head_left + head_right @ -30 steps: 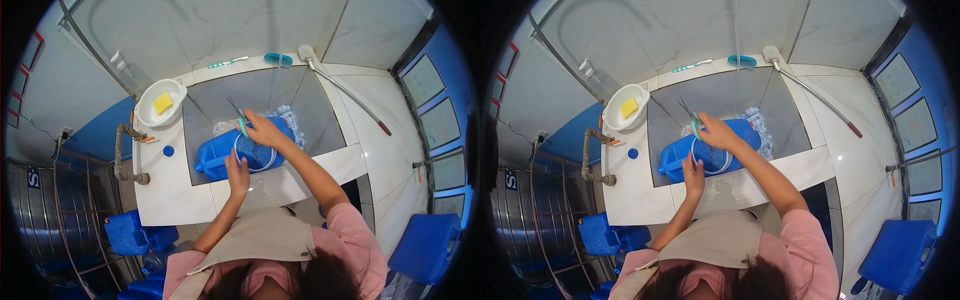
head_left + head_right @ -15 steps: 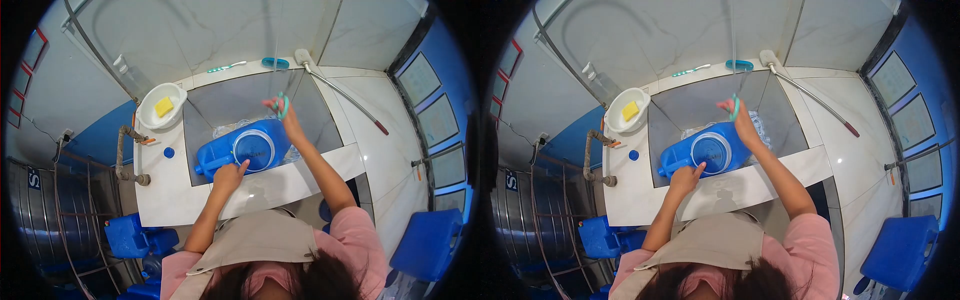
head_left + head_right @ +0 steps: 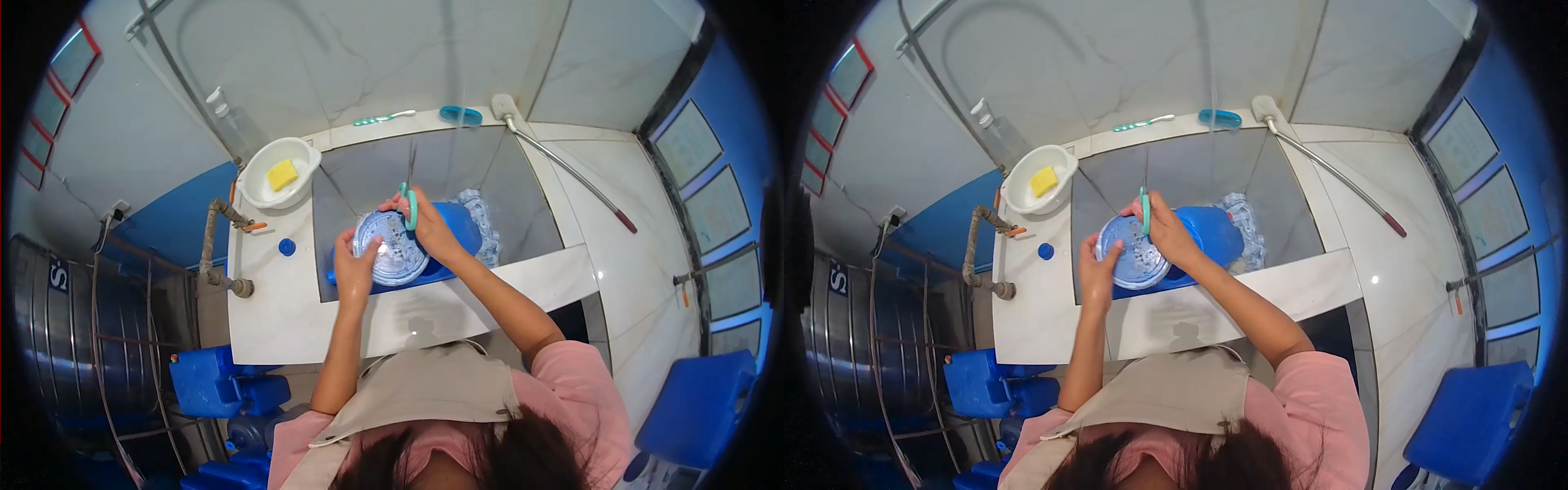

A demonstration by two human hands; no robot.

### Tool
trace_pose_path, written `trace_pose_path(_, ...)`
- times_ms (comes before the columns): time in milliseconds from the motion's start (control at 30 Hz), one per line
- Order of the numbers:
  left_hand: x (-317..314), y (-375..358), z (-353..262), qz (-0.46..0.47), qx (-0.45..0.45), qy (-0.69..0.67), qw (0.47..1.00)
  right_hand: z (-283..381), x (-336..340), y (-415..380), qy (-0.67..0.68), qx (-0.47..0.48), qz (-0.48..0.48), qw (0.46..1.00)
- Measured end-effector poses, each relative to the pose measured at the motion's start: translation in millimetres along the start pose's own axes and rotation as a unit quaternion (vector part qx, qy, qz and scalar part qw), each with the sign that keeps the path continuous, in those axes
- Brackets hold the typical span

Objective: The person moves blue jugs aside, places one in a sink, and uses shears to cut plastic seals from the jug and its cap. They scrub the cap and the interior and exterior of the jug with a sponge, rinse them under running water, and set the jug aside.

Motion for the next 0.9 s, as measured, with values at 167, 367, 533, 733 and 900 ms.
trace_pose_path(167, 40.4, 14.3, -50.1, 0.041, -0.022, -0.058, 0.997, 33.4, -8.8, -2.8, -0.031, -0.026, 0.079, 0.996)
trace_pose_path(367, 46.0, 19.6, -54.6, 0.078, -0.028, -0.061, 0.995, 8.9, -38.7, -44.5, 0.222, -0.318, 0.229, 0.893)
trace_pose_path(533, 37.0, 25.3, -48.4, 0.094, 0.009, -0.109, 0.990, -1.7, -39.0, -45.7, 0.293, -0.350, 0.222, 0.862)
trace_pose_path(733, 27.6, 34.2, -48.8, 0.098, -0.009, -0.063, 0.993, -2.6, -38.8, -36.1, 0.183, -0.348, 0.188, 0.900)
trace_pose_path(900, 19.2, 44.3, -44.8, 0.115, -0.048, 0.078, 0.989, 20.7, -12.2, 17.3, -0.028, -0.143, 0.073, 0.987)
Point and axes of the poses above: each hand's wrist, its own y-axis towards the middle knuckle, its own x-axis out of the back of the hand, z = x × y, the point moved 5 cm from there along y, towards the middle knuckle, and after that the axes turned 5 degrees about z, right-handed, at the moved point
